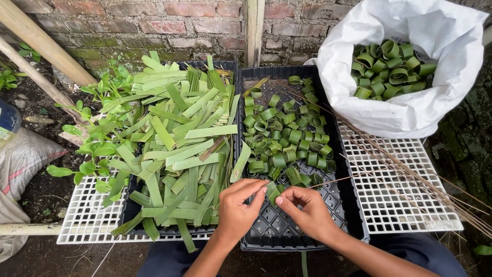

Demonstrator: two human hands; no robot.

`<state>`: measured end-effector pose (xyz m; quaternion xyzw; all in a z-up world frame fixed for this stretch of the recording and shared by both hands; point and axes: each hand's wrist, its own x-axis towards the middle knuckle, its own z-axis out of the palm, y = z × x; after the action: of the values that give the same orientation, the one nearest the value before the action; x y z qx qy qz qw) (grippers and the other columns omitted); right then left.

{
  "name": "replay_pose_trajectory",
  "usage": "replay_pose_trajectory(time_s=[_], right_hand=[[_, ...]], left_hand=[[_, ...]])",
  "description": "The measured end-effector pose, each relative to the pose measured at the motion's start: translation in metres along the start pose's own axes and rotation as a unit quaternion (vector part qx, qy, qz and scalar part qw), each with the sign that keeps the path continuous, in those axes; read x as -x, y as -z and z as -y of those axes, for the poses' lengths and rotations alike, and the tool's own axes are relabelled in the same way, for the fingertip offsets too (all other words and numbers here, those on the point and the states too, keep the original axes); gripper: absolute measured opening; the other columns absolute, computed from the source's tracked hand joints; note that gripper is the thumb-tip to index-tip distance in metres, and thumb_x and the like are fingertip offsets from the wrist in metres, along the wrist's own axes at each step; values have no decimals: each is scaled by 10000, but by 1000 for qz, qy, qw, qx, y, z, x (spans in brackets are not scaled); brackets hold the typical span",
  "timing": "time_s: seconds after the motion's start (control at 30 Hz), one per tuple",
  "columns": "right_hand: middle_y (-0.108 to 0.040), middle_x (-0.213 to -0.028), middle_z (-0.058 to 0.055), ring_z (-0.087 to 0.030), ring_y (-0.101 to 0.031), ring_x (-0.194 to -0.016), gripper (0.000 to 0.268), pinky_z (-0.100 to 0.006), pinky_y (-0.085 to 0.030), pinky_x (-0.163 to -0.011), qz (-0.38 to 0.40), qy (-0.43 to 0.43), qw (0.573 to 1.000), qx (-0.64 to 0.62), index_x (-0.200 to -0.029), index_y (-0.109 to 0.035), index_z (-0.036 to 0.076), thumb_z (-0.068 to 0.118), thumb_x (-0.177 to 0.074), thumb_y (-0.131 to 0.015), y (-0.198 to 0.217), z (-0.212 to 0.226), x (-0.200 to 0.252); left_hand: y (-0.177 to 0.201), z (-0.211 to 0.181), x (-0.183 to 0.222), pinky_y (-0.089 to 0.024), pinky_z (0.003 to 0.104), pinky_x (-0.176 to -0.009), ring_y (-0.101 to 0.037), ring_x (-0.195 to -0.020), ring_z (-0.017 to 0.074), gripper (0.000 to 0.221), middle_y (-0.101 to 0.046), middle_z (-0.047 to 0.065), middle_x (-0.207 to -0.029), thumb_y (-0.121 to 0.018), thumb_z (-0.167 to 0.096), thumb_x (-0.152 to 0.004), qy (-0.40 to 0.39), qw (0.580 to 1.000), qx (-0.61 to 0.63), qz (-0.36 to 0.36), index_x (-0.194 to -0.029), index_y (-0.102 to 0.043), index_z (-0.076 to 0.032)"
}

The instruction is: A person is seen folding long strips of green leaves into small, circular containers, likely for use as seedling pots or for food packaging, and placing them into a black plastic tray.

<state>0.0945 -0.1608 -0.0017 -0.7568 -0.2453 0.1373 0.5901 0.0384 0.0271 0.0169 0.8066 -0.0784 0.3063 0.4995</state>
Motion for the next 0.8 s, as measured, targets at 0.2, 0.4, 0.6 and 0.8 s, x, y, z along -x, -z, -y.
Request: replay_pose_trajectory(time_s=[0.2, 0.4, 0.6, 0.8], right_hand=[[-621, -573, 28, -78, -471, -511, 268, -268, -423, -500, -10, -27, 999, -16, -689, -713, 113, 241, -923, -740, -2, -4, -1], [-554, -545, 35, -68, -404, -489, 301, -273, -362, -472, -21, -51, 997, -50, -665, -683, 102, 217, -938, -739, 0, -12, -3], [-649, -512, -25, -84, -542, -417, 205, -228, -450, -415, 13, -44, 992, -114, -782, -743, 52, 171, -946, -713, 6, -9, -1], [-780, -645, -76, -109, -659, -486, 222, -231, -543, -485, 54, -30, 988, -141, -807, -755, 34, 163, -964, -665, 12, 3, -4]], left_hand=[[-12, 16, 12, -633, 276, -723, -728, -839, 218, 224, -784, 146, -982, -704, 84, -857, -108, 991, -81, 11, -1055, -763, -2], [-10, 4, 7, -533, 319, -568, -626, -752, 231, 220, -705, 118, -929, -746, 54, -861, -200, 966, -162, -8, -1062, -779, -30], [-9, 4, 9, -517, 332, -582, -620, -738, 236, 201, -676, 108, -922, -721, 17, -901, -228, 956, -186, 3, -1074, -782, -65], [-4, -1, 5, -543, 349, -587, -641, -726, 250, 204, -667, 126, -918, -667, 25, -924, -254, 947, -196, 7, -1082, -776, -44]])
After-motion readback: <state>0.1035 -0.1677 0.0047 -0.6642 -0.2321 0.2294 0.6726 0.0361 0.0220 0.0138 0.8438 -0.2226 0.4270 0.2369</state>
